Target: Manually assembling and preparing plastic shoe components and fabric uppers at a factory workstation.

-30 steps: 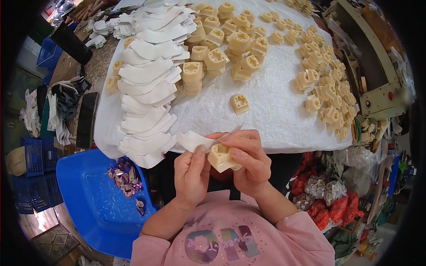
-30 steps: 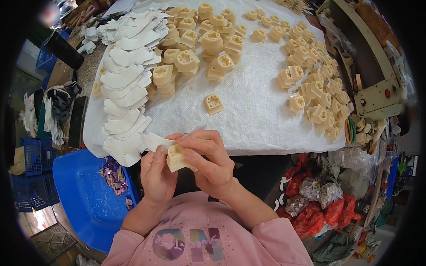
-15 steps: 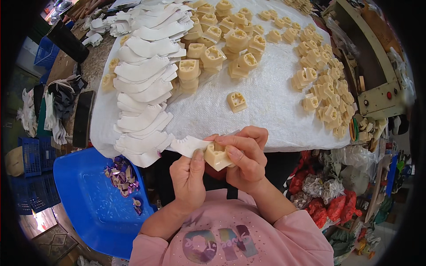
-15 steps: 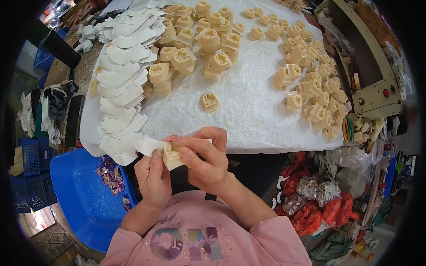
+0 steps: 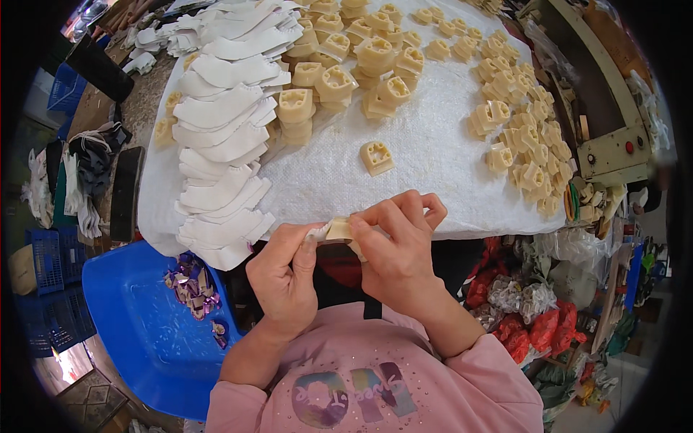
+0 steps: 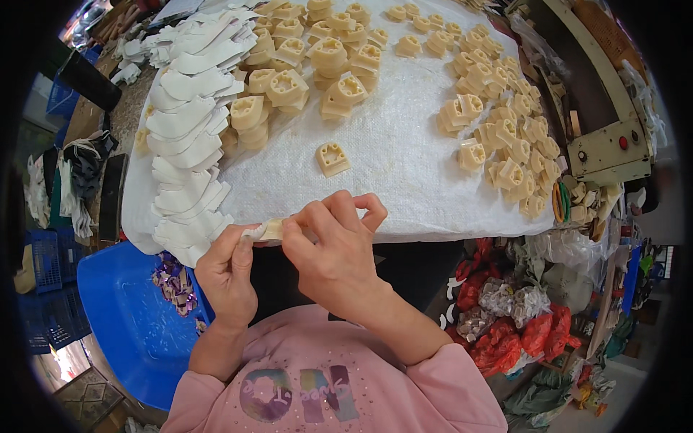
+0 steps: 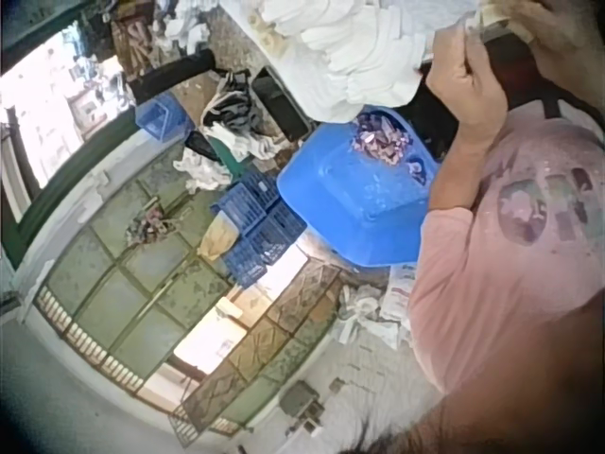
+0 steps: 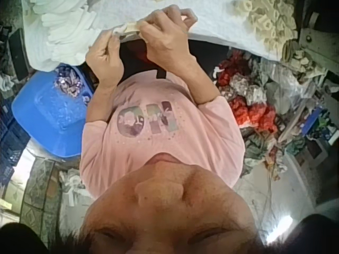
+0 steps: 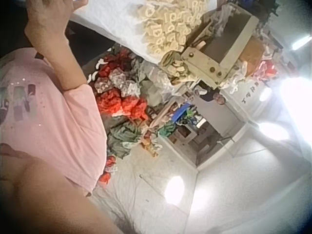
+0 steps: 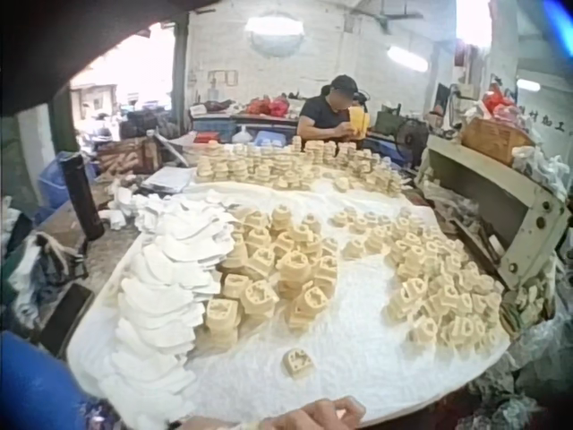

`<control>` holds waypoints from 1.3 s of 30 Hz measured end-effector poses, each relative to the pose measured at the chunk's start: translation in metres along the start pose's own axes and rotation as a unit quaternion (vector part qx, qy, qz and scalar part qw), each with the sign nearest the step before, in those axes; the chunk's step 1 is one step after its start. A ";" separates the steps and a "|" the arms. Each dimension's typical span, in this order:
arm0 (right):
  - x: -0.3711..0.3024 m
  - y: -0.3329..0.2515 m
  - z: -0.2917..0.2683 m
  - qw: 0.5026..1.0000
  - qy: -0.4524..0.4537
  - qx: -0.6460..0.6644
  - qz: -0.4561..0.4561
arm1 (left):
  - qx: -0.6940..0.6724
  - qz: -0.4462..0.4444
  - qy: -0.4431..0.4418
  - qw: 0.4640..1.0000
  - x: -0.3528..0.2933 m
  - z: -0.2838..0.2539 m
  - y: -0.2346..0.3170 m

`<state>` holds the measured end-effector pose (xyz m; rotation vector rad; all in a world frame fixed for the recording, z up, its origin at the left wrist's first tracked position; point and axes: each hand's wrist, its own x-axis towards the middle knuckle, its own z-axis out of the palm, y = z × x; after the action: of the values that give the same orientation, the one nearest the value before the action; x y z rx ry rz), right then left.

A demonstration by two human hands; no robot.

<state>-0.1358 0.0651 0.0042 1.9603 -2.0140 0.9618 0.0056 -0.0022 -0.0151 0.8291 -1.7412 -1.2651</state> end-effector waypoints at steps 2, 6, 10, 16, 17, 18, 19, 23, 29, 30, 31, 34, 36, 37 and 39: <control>-0.002 0.000 0.000 1.000 -0.030 -0.003 -0.005 | 0.014 0.010 -0.001 1.000 -0.002 0.003 -0.002; -0.008 0.003 0.003 0.999 -0.046 -0.008 -0.007 | 0.090 0.116 -0.007 0.989 -0.001 0.010 -0.004; -0.007 0.015 0.011 0.998 -0.026 0.051 -0.003 | 0.119 0.158 -0.015 0.980 -0.001 0.015 0.000; -0.011 0.027 0.014 0.971 0.008 0.238 0.005 | -0.043 0.076 -0.058 0.994 0.005 0.005 -0.025; -0.013 0.028 0.015 0.956 -0.003 0.295 0.015 | -0.073 0.083 -0.075 0.991 0.007 0.005 -0.028; -0.013 0.029 0.014 0.955 -0.003 0.295 0.015 | -0.072 0.084 -0.075 0.991 0.009 0.005 -0.027; -0.013 0.029 0.012 0.948 -0.020 0.318 0.023 | -0.035 0.127 -0.074 0.989 0.012 0.006 -0.024; -0.014 0.027 0.009 0.938 -0.078 0.336 0.015 | 0.059 0.218 -0.072 0.971 0.013 0.011 -0.018; -0.013 0.024 0.009 0.952 -0.099 0.289 -0.013 | 0.022 0.206 -0.075 0.975 0.015 0.010 -0.017; -0.013 0.025 0.010 0.952 -0.100 0.289 -0.013 | 0.014 0.198 -0.070 0.978 0.014 0.009 -0.015; -0.014 0.026 0.012 0.958 -0.048 0.281 -0.021 | 0.014 0.197 -0.071 0.978 0.015 0.009 -0.015; -0.013 0.026 0.016 0.973 0.006 0.227 -0.046 | 0.073 0.286 -0.007 0.955 0.018 0.007 -0.016; -0.009 0.023 0.012 0.981 0.008 0.183 -0.064 | 0.080 0.276 0.003 0.958 0.016 0.002 -0.021; -0.005 0.018 0.005 0.973 0.006 0.224 -0.044 | 0.083 0.275 0.005 0.958 0.016 -0.002 -0.025; -0.003 0.013 0.000 0.963 0.002 0.269 -0.027 | 0.067 0.222 0.040 0.972 0.016 -0.010 -0.033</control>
<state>-0.1481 0.0669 -0.0020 2.2370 -1.8147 1.6318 0.0086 -0.0296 -0.0412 0.5142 -1.8313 -0.8144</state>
